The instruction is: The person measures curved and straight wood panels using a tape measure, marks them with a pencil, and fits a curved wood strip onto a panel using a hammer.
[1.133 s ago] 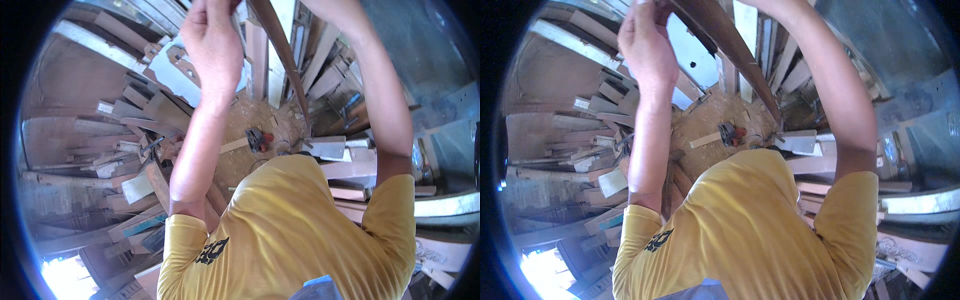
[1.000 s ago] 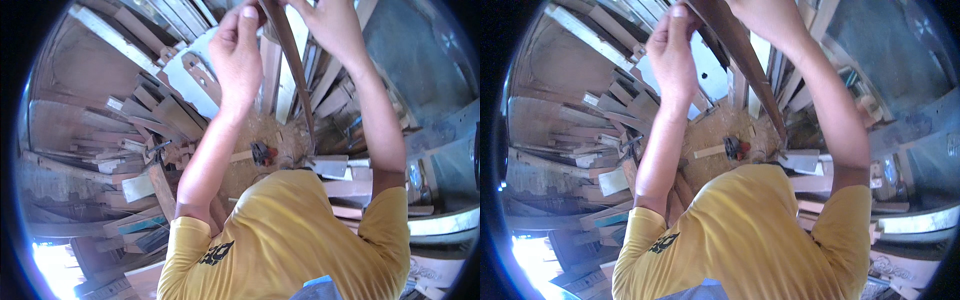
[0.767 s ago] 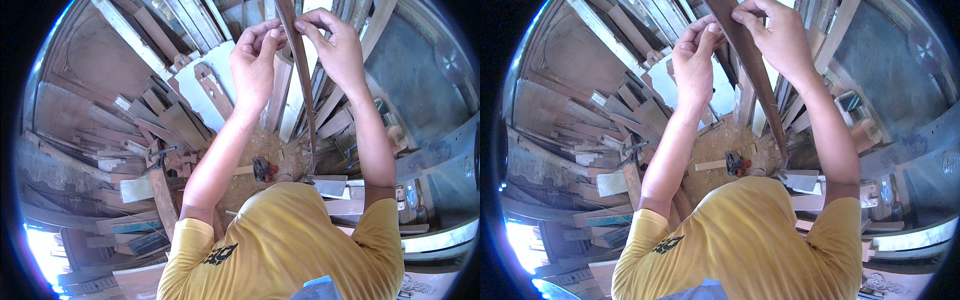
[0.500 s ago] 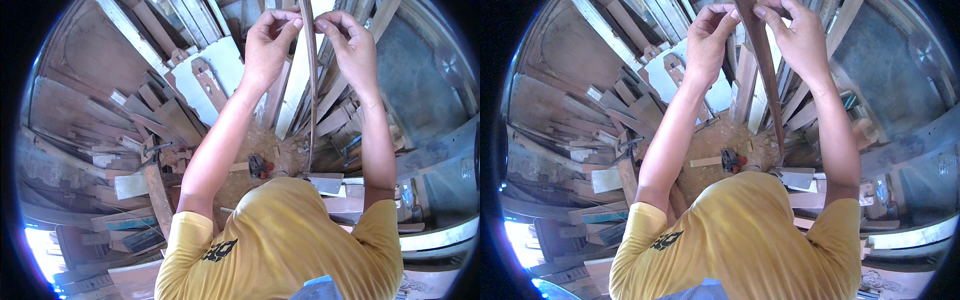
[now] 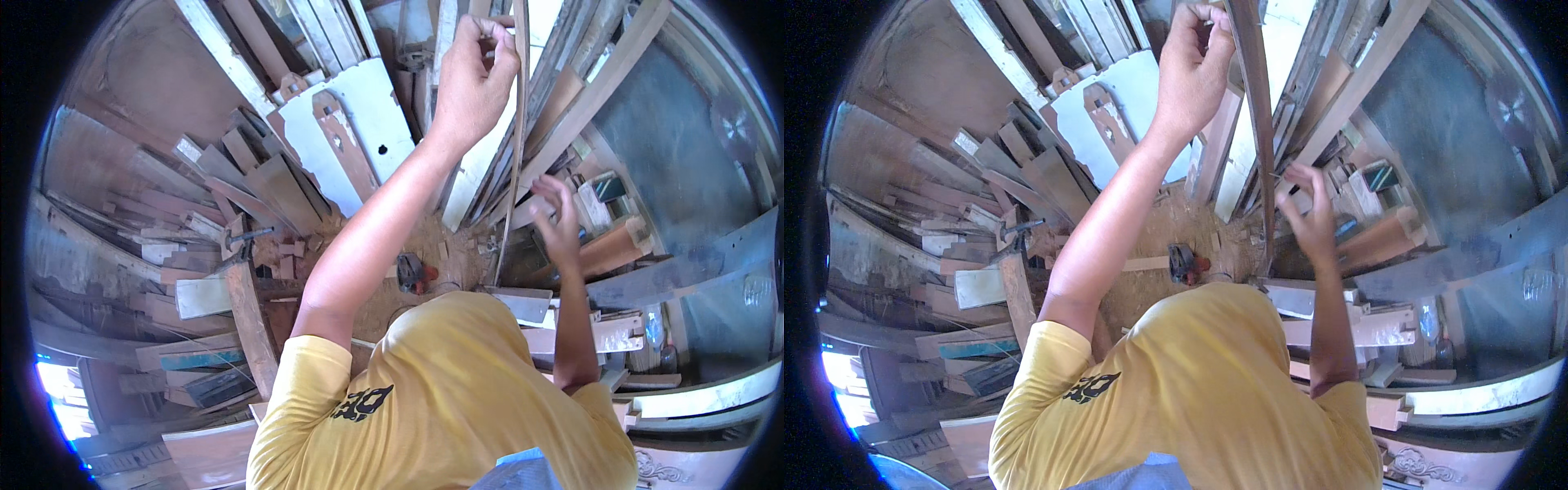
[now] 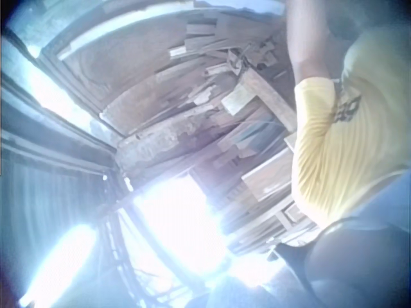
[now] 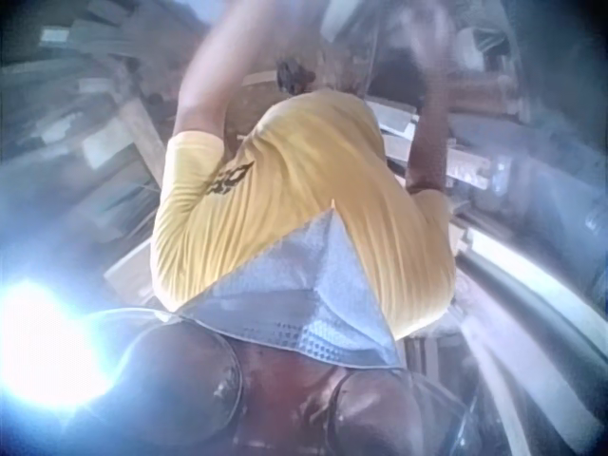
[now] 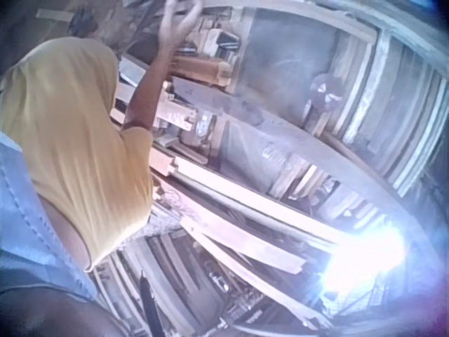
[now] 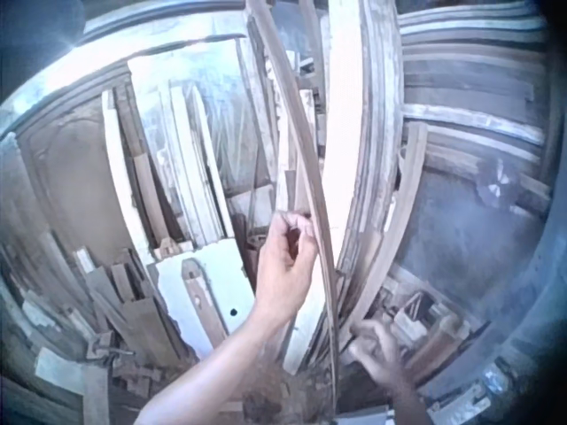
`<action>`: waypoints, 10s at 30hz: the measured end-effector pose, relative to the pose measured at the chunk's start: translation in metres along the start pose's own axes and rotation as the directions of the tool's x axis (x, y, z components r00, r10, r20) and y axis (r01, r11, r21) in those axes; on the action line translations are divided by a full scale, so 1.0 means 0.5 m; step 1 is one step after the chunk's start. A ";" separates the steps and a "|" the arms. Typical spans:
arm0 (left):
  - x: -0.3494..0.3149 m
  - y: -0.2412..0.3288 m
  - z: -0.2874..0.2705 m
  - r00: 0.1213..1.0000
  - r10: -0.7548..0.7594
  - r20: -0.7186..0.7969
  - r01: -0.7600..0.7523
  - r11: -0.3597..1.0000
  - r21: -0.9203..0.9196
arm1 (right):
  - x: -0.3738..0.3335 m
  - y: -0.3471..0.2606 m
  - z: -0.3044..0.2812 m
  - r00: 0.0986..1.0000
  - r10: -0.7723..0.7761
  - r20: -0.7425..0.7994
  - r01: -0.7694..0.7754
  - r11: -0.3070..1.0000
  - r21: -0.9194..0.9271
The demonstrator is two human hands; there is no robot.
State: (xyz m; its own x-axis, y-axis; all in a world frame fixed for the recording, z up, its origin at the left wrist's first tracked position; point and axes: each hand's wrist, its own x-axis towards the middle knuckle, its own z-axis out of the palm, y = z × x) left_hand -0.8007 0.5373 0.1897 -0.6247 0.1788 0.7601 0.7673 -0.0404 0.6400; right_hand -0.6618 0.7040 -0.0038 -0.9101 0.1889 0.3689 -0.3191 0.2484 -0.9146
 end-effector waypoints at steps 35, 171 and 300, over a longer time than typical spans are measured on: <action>-0.061 -0.009 -0.047 0.917 0.249 -0.311 -0.235 0.969 0.082 | 0.007 0.026 0.161 0.957 -0.269 -0.105 0.194 0.867 -0.458; -2.166 1.061 -0.648 -0.963 0.234 0.135 0.119 0.816 -0.566 | 0.084 0.098 1.824 0.846 -0.314 0.431 0.527 0.622 -0.580; -2.440 1.168 -0.620 -0.201 0.246 -0.948 0.501 -0.806 -0.316 | -1.106 -0.211 1.633 0.355 0.150 0.923 0.288 0.922 -0.260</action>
State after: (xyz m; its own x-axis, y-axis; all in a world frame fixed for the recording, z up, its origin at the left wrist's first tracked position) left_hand 0.3645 -0.0095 -0.3292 0.1769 -0.9780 0.1109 -0.9770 -0.1881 -0.1001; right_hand -0.3406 -0.2025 -0.2465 -0.6149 -0.7724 -0.1591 -0.4871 0.5307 -0.6936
